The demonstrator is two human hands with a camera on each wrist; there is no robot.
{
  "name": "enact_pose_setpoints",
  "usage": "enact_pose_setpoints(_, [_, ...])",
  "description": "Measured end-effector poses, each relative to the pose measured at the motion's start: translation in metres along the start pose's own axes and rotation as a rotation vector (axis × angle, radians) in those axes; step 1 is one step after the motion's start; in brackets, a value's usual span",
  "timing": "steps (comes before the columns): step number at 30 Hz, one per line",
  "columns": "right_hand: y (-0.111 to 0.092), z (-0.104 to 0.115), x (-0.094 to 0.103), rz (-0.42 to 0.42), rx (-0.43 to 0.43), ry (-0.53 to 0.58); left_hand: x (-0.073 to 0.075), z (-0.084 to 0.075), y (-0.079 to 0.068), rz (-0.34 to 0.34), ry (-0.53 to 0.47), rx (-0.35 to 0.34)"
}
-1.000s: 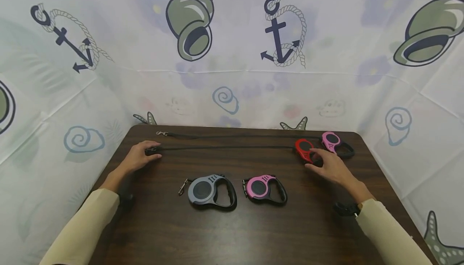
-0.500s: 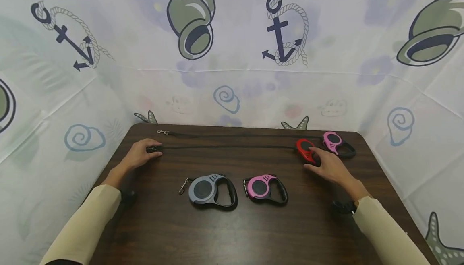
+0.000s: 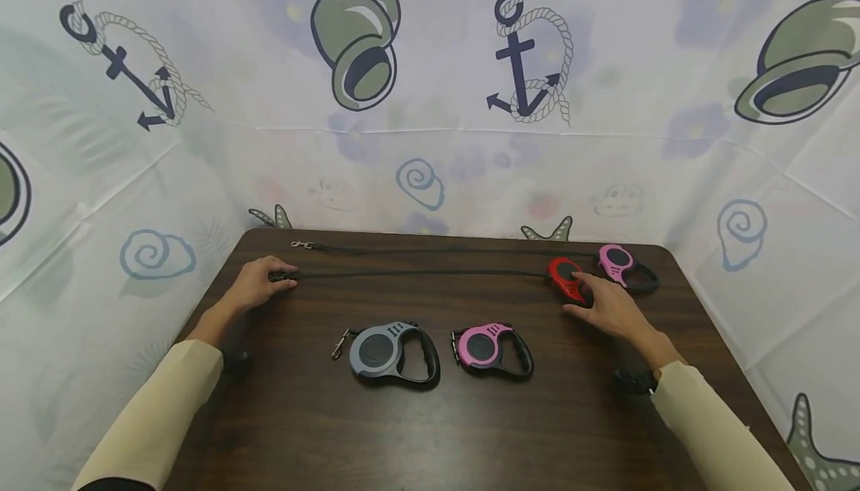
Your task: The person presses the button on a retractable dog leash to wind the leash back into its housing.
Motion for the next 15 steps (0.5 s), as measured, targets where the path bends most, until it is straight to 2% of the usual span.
enact_pose_setpoints(6, [0.0026, -0.0009, 0.0000, 0.013, -0.017, -0.003, 0.0018, 0.0037, -0.0007, -0.006, -0.011, 0.015])
enact_pose_setpoints(15, [-0.0006, -0.0038, -0.0057, 0.030, -0.039, 0.014, 0.0027, 0.0005, -0.0012, -0.019, -0.018, 0.006])
Point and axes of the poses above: each hand's wrist, its own y-axis towards the middle knuckle, its own x-axis out of the back of the hand, z = x × y, the point moved 6 cm from there along y, towards the middle knuckle
